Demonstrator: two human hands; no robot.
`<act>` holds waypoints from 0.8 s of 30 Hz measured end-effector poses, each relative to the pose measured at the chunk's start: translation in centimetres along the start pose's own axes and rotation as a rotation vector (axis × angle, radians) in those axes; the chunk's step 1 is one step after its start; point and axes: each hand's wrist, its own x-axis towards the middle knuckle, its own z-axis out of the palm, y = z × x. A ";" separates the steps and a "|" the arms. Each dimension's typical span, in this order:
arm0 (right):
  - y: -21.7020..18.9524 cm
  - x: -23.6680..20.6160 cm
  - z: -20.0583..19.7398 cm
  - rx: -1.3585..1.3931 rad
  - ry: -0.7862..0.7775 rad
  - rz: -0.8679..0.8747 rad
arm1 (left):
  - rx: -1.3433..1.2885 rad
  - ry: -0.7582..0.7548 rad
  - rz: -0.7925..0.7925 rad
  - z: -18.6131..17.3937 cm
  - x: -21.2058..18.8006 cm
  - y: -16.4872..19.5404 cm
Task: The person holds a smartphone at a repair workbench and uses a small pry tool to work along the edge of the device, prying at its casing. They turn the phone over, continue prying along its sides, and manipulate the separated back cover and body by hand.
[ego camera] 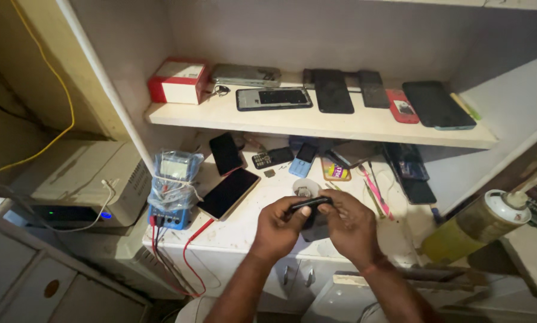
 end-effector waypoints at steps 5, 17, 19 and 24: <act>-1.4 0.8 -1.4 -0.162 -0.048 -0.040 | 0.049 -0.042 0.053 -0.3 1.0 1.3; -1.6 3.3 -2.2 -0.321 -0.234 -0.057 | 0.208 0.069 0.193 1.9 1.5 1.8; -1.8 3.4 -2.2 -0.291 -0.248 -0.100 | 0.247 0.093 0.206 2.0 1.3 1.8; -2.1 3.6 -2.2 -0.302 -0.254 -0.070 | 0.313 0.142 0.201 2.2 1.3 1.8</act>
